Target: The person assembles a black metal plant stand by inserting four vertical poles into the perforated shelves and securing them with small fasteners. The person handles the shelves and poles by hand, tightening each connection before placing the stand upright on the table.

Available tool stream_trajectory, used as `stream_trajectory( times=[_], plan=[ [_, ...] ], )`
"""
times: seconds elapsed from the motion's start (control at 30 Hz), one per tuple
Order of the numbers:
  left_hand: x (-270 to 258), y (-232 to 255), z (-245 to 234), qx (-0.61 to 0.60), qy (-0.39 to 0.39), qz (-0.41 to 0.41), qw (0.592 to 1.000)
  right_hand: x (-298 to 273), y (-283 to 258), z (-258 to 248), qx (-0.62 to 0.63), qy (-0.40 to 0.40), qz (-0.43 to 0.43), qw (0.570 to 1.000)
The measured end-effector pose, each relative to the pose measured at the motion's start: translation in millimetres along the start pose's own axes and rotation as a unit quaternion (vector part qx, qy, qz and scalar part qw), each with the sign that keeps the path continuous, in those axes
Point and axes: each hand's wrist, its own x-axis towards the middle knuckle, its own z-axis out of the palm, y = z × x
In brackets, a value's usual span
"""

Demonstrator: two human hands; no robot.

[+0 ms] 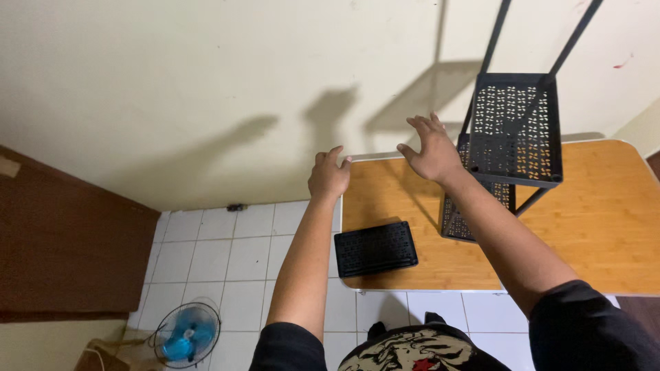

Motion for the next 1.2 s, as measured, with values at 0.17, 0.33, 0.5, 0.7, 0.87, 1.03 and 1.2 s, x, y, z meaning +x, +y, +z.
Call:
stream_trajectory(
  times=[0.17, 0.33, 0.5, 0.7, 0.87, 1.03, 1.2],
  plan=[
    [-6, -18, -1, 0.005, 0.021, -0.035, 0.999, 10, -2, 28, 0.015, -0.047, -0.019, 0.999],
    [-16, -22, 4, 0.010, 0.043, -0.055, 0.998, 15, 5, 46, 0.039, -0.079, -0.036, 0.995],
    [-27, -19, 16, 0.017, 0.050, -0.069, 0.996, 19, 16, 63, 0.073, -0.112, -0.029, 0.991],
    [-36, -22, 20, 0.055, 0.032, -0.082, 0.995, 19, 19, 78, 0.083, -0.126, -0.038, 0.988],
    [-37, -32, 16, 0.063, 0.040, -0.053, 0.996, 18, 18, 83, 0.078, -0.127, -0.035, 0.988],
    [-25, -45, 11, 0.080, 0.029, -0.006, 0.996, 15, 8, 85, 0.064, -0.116, -0.006, 0.991],
    [-16, -59, 2, 0.109, 0.004, 0.036, 0.993, 3, -12, 86, 0.050, -0.113, 0.027, 0.992]
  ],
)
